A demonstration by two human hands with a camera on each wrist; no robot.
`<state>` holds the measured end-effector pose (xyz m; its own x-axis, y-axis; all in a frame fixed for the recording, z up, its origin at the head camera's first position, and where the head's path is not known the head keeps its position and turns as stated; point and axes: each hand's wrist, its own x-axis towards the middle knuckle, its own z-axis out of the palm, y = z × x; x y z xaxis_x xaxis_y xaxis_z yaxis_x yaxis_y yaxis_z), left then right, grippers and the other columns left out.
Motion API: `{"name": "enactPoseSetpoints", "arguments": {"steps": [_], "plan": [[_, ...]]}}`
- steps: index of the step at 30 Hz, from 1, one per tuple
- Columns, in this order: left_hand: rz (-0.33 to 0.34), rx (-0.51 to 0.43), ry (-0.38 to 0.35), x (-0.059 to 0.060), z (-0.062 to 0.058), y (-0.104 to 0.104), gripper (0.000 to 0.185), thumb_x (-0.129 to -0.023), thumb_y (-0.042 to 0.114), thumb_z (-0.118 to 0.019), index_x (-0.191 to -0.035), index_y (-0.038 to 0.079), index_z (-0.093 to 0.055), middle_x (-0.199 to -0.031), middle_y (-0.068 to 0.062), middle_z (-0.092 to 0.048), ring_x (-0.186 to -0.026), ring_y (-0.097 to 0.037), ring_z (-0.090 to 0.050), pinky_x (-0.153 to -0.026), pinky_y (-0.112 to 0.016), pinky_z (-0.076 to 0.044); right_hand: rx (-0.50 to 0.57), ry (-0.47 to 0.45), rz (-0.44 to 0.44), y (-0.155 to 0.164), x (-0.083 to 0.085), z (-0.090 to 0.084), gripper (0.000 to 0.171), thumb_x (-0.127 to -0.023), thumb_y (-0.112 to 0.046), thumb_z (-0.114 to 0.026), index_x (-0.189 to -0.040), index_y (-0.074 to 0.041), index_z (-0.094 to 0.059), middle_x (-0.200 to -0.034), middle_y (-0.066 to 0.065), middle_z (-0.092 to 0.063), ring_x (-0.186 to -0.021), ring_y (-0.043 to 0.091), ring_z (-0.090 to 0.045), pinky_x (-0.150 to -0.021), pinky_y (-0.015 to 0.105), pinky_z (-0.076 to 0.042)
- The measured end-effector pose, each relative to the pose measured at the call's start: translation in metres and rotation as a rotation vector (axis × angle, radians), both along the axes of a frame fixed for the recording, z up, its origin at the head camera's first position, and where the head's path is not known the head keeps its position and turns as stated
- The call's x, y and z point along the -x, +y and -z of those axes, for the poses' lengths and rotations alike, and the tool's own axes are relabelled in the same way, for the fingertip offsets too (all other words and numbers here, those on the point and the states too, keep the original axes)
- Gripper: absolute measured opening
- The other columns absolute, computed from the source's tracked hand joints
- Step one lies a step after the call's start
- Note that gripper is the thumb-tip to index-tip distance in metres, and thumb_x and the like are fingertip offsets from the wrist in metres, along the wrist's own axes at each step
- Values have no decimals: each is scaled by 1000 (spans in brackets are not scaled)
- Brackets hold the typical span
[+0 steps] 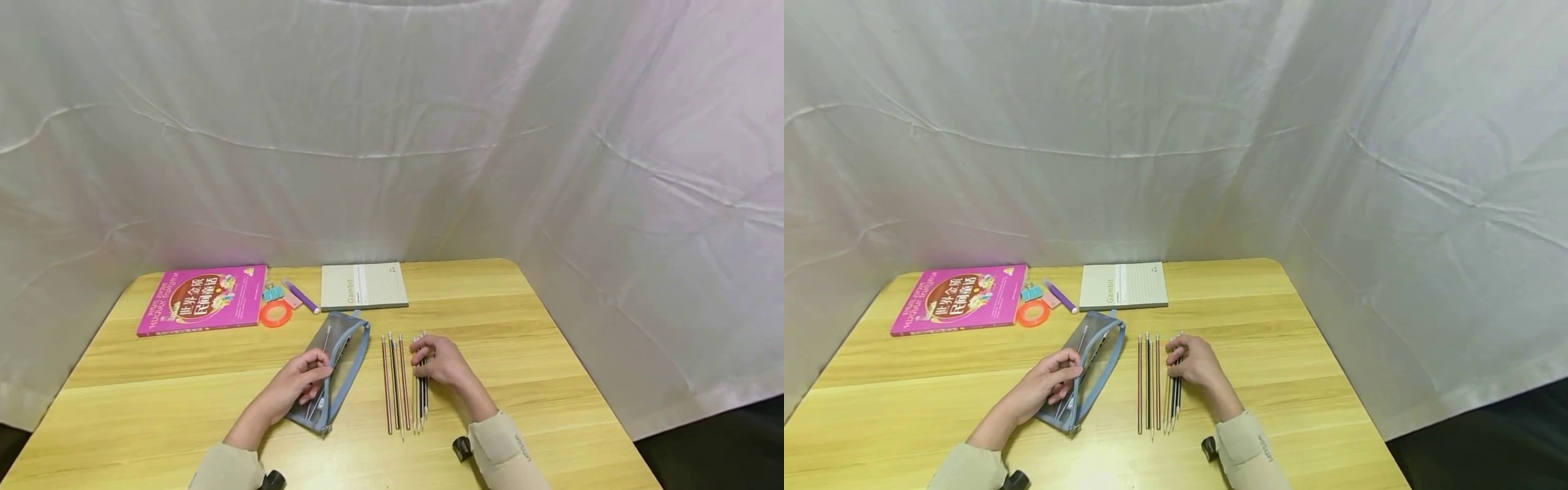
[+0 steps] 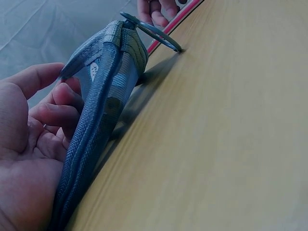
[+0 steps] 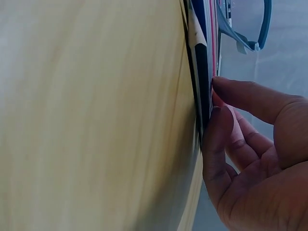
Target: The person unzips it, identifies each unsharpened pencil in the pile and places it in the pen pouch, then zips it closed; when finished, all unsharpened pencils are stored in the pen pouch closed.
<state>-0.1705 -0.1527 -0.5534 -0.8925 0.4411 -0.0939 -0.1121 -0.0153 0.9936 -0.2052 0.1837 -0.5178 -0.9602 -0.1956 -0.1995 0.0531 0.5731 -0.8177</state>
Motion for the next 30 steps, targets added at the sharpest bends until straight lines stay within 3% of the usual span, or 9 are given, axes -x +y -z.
{"name": "enactPoseSetpoints", "arguments": {"steps": [12, 19, 30], "plan": [[7, -3, 14, 1, 0, -3, 30, -105, 20, -61, -108, -7, -50, -75, 2, -48, -56, -4, -45, -47, -16, -35, -16, 26, -5, 0, 1, -2, 48, -72, 10, -82, -116, -3, -71, -92, 4, -71, -83, 16, -64, -78, 29, -56], [3, -3, 20, 1, 0, -2, 30, -104, 20, -61, -108, -8, -50, -75, 2, -48, -56, -4, -45, -47, -16, -35, 125, 25, -7, -16, -3, -5, 42, -86, 9, -70, -127, 5, -64, -92, 14, -71, -64, 23, -68, -62, 36, -61], [2, 6, 16, 1, 3, -1, 31, -104, 20, -61, -109, -8, -50, -76, 1, -49, -56, -5, -45, -47, -16, -35, -56, 98, -18, -32, -3, -2, 43, -80, 9, -77, -121, 3, -67, -87, 9, -69, -64, 15, -64, -59, 28, -58]]}}
